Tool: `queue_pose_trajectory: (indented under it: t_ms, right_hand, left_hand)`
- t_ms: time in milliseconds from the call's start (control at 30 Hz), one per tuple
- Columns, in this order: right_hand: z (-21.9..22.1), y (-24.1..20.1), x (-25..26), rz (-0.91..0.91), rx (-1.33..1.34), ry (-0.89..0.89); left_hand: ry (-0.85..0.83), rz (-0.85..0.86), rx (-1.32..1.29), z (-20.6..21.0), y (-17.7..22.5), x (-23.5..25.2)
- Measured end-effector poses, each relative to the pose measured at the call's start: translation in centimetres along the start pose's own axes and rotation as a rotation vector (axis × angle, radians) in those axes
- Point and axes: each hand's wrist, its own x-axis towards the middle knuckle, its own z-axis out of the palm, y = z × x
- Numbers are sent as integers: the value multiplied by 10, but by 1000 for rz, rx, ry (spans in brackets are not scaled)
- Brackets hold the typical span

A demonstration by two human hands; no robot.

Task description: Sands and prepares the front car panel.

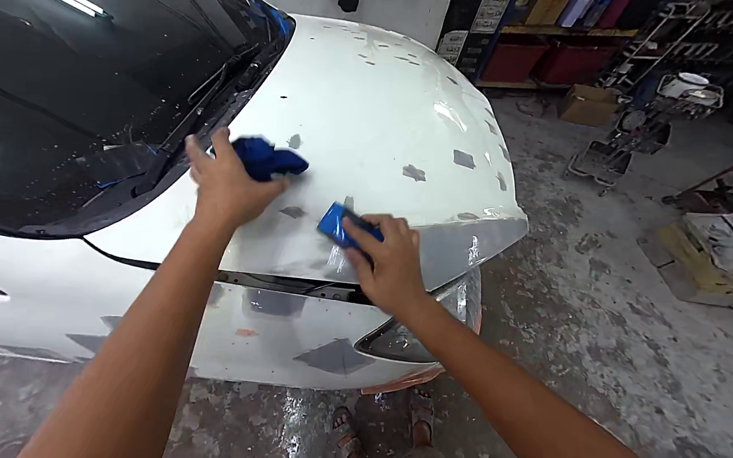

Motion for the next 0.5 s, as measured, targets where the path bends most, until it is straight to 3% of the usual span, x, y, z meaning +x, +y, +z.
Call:
queue_pose_trajectory:
  t_ms: [100,200,267,367,433,500]
  right_hand:
    - [-8,-14,-33,-204,81,-123]
    - [-9,0,-24,-235,95,-100]
    - [-5,8,-3,-150,143,-66]
    - [-15,14,22,-47,253,-160]
    - [-28,18,17,-36,219,-146]
    - [-48,34,-8,23,192,-22]
  left_hand:
    - [-22,391,94,1,-11,-44]
    - [-226,768,42,19,-7,-82]
    - [-330,850,32,36,-2,-91]
    - [-357,922,110,61,6,-79]
    - [-321,992,178,73,7,-72]
    - [-300,1017,194,77,6,-73]
